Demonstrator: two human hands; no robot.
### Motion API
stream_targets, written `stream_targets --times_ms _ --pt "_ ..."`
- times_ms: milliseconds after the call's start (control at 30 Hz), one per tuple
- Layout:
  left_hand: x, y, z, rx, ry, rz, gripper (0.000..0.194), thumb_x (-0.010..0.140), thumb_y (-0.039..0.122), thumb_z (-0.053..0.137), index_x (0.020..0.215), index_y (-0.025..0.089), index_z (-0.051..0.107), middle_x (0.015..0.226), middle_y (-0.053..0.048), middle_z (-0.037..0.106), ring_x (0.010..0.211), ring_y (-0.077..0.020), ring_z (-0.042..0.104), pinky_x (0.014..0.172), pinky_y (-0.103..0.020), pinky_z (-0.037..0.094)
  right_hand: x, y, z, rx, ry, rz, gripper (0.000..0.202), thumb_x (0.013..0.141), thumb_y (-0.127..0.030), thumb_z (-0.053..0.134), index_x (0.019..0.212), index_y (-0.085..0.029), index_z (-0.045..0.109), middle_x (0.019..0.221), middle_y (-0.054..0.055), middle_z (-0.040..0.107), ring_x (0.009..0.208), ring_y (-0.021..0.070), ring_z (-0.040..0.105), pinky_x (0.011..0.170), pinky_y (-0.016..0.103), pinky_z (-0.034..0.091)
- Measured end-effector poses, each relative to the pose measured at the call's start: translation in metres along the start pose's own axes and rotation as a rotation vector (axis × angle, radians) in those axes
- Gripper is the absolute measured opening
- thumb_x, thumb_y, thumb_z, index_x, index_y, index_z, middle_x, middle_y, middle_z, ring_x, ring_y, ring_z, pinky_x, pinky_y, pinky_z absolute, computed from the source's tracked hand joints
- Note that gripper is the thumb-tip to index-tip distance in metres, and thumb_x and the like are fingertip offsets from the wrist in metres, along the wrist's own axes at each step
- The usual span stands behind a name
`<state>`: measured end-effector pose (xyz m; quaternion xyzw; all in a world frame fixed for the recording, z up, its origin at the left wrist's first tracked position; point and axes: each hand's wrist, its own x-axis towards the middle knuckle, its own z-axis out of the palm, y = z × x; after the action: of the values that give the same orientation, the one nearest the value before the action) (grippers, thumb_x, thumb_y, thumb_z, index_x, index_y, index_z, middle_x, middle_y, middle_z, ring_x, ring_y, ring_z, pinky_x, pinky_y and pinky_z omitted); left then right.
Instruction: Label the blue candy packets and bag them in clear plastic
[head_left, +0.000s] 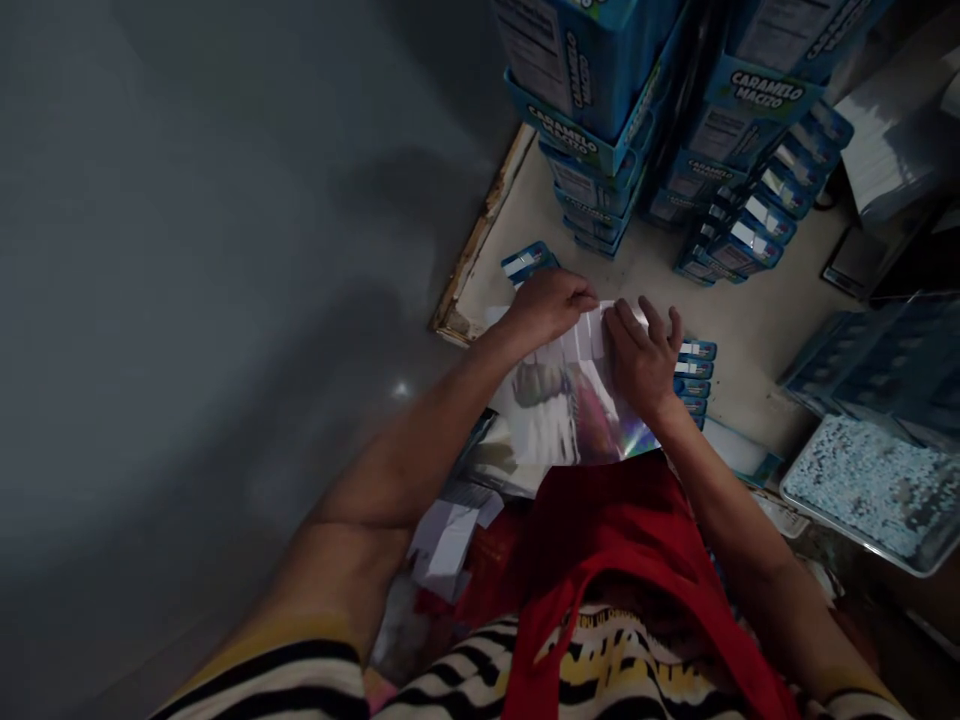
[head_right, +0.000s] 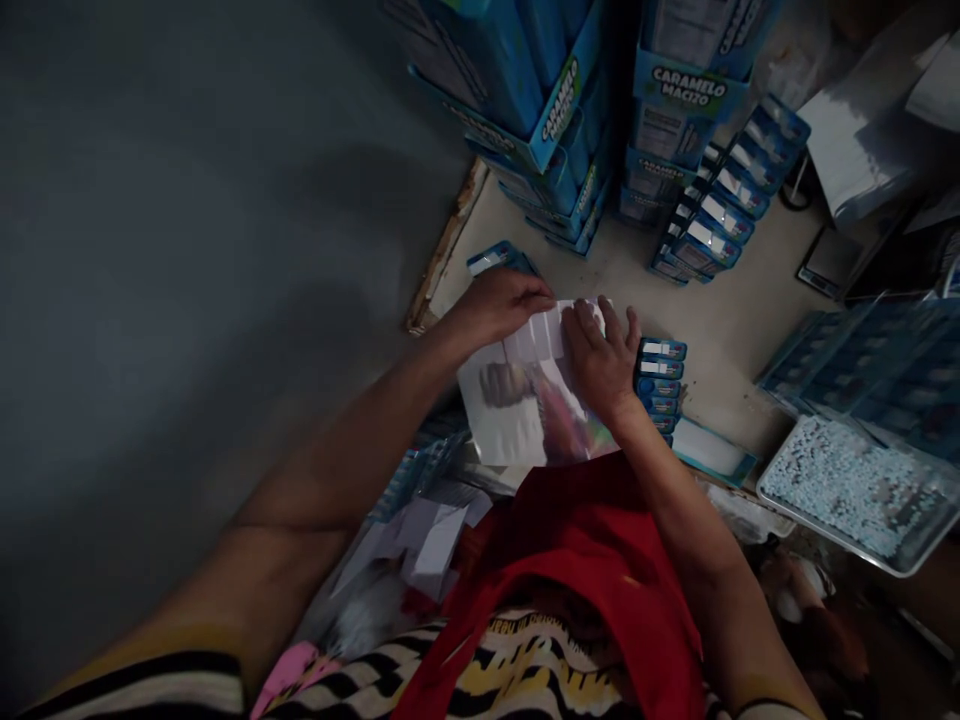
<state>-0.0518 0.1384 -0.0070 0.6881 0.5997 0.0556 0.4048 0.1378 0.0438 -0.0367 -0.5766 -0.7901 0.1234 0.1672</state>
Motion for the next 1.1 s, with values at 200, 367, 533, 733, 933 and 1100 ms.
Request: stream_targets --times_ms 200,367,533,733,933,1100 --pt "-0.006 0.013 0.006 0.091 -0.026 0.004 0.018 0.090 0.027 0.068 0.094 0.022 0.084 0.093 -0.006 0.082 0.094 -0.0271 0.075 0.085 -0.035 0.054 -0.002 0.011 -0.006 0.007 0.060 0.011 0.022 0.109 -0.030 0.057 0.114 -0.029 0.079 0.121 0.005 0.081 0.125 0.0283 0.064 0.116 0.052 0.034" --pt "0.003 0.019 0.006 0.193 0.041 -0.076 0.018 0.096 0.028 0.066 0.097 0.021 0.082 0.102 -0.009 0.082 0.107 -0.0324 0.074 0.095 -0.042 0.053 -0.008 0.008 -0.020 0.129 0.121 0.013 0.023 0.105 -0.032 0.062 0.090 -0.027 0.079 0.086 0.004 0.077 0.097 0.0247 0.065 0.095 0.043 0.040" --pt "0.028 0.013 -0.002 0.321 0.130 -0.199 0.026 0.106 0.021 0.054 0.115 0.015 0.077 0.125 -0.015 0.077 0.132 -0.0339 0.064 0.118 -0.055 0.041 -0.041 0.008 -0.056 0.603 0.263 0.538 0.023 0.097 -0.045 0.071 0.092 -0.024 0.078 0.069 -0.002 0.062 0.065 0.0158 0.052 0.069 0.032 0.042" --pt "-0.042 0.045 0.049 -0.014 0.537 -0.014 0.033 0.110 0.040 0.051 0.129 0.024 0.073 0.146 -0.011 0.066 0.140 -0.0286 0.056 0.126 -0.051 0.039 -0.077 0.032 -0.086 1.001 0.182 1.059 0.034 0.078 -0.052 0.083 0.087 -0.020 0.075 0.080 -0.001 0.069 0.072 0.0140 0.057 0.069 0.027 0.047" --pt "-0.085 0.074 0.148 -0.984 0.023 -0.328 0.049 0.082 0.045 0.081 0.123 0.019 0.072 0.110 -0.010 0.080 0.098 -0.0241 0.077 0.088 -0.037 0.062 -0.101 0.037 -0.094 1.041 0.102 1.170 0.038 0.073 -0.055 0.083 0.085 -0.020 0.073 0.075 -0.002 0.067 0.068 0.0136 0.055 0.066 0.027 0.046" --pt "-0.068 0.070 0.171 -1.135 -0.112 -0.390 0.054 0.066 0.041 0.090 0.112 0.017 0.077 0.099 -0.008 0.082 0.092 -0.0231 0.076 0.079 -0.033 0.060 -0.112 0.039 -0.098 1.059 0.070 1.168 0.041 0.074 -0.058 0.083 0.084 -0.020 0.074 0.074 -0.001 0.067 0.066 0.0135 0.055 0.064 0.027 0.046"
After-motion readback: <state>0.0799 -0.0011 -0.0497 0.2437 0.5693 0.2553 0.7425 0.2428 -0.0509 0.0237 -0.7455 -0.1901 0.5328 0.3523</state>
